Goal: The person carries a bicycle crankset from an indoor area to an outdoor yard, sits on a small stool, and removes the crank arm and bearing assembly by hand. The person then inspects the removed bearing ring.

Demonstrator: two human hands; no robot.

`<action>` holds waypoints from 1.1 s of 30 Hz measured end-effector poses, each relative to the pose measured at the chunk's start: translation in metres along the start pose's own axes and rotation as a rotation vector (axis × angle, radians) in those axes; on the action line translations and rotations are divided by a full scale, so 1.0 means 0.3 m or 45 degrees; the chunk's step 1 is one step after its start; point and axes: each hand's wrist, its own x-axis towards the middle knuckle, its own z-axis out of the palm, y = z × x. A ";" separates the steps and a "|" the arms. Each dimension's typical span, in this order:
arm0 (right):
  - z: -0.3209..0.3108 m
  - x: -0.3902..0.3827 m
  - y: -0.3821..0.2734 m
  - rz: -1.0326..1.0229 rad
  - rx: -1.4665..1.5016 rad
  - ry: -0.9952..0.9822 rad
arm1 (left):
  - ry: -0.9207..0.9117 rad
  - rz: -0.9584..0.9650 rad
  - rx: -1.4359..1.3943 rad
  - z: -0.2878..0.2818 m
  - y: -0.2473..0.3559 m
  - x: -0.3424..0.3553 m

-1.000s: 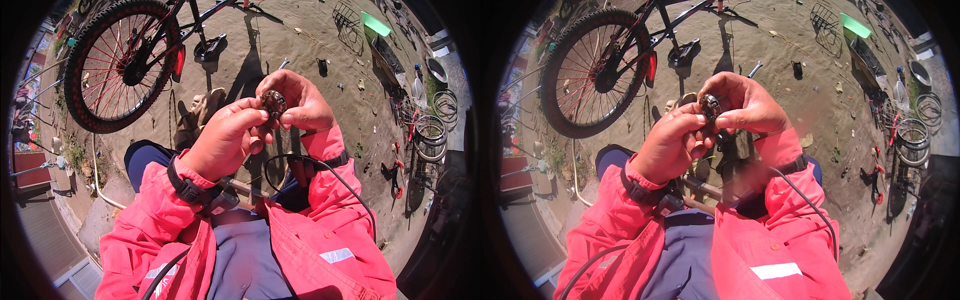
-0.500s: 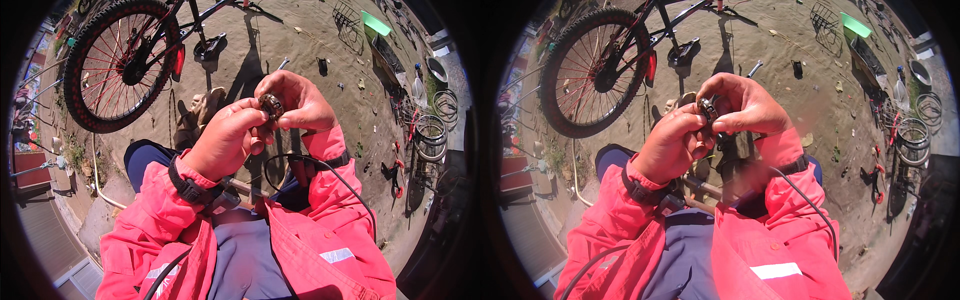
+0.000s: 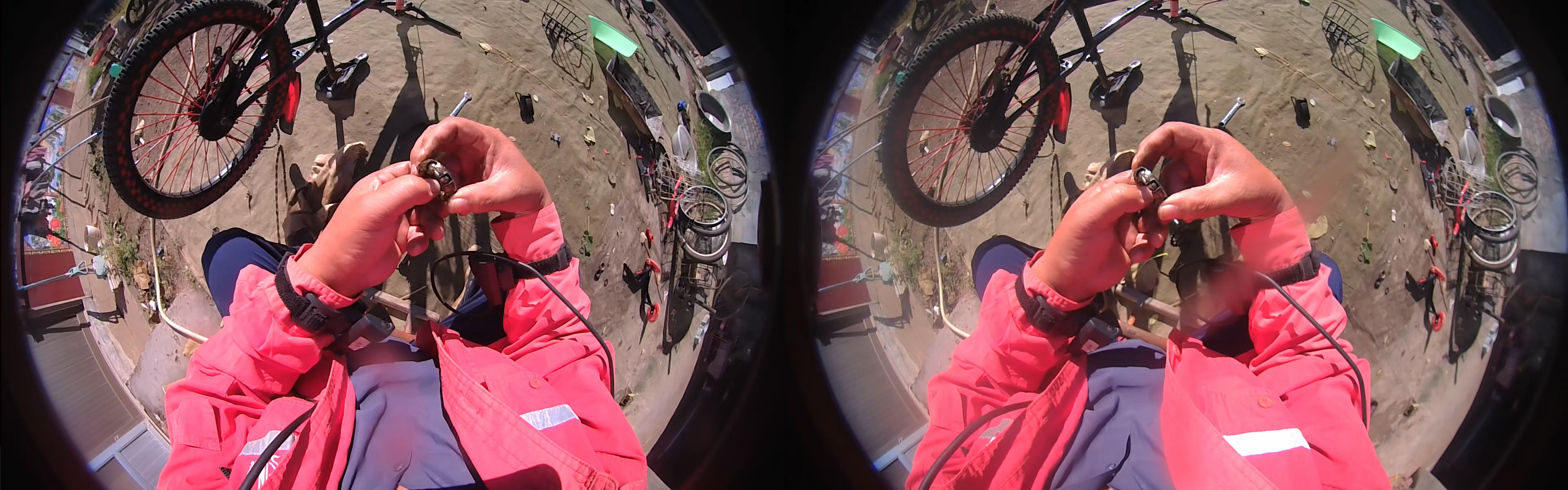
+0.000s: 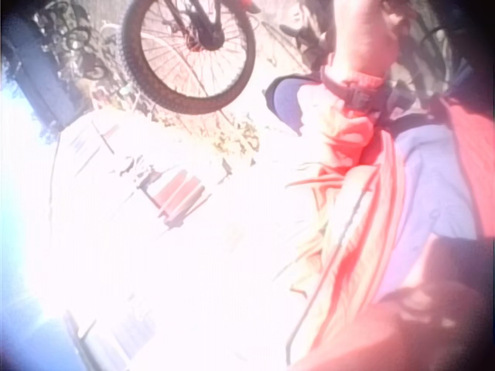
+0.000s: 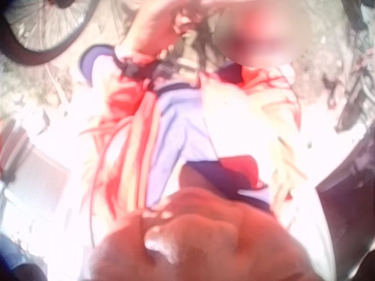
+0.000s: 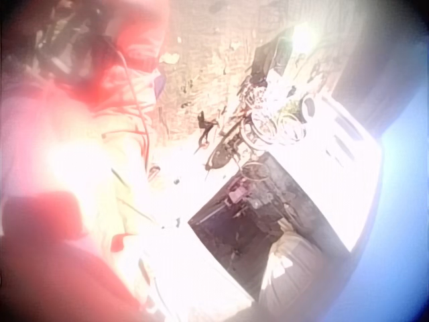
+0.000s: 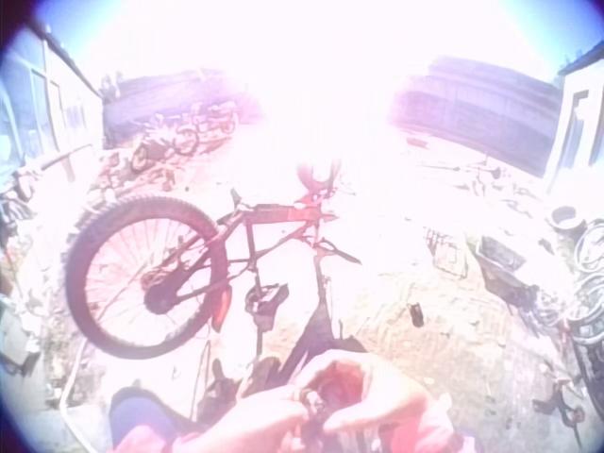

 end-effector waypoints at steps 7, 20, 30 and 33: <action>0.012 0.010 0.007 -0.080 0.038 -0.095 | 0.104 0.006 0.114 0.022 0.001 0.003; -0.018 0.002 0.019 -0.171 0.164 -0.052 | 0.243 0.316 0.425 0.011 -0.024 -0.027; -0.016 -0.005 0.020 -0.170 0.282 -0.050 | 0.219 1.345 1.630 0.033 -0.003 -0.008; -0.014 -0.005 0.021 -0.163 0.301 -0.035 | 0.187 1.422 1.743 0.035 0.007 0.008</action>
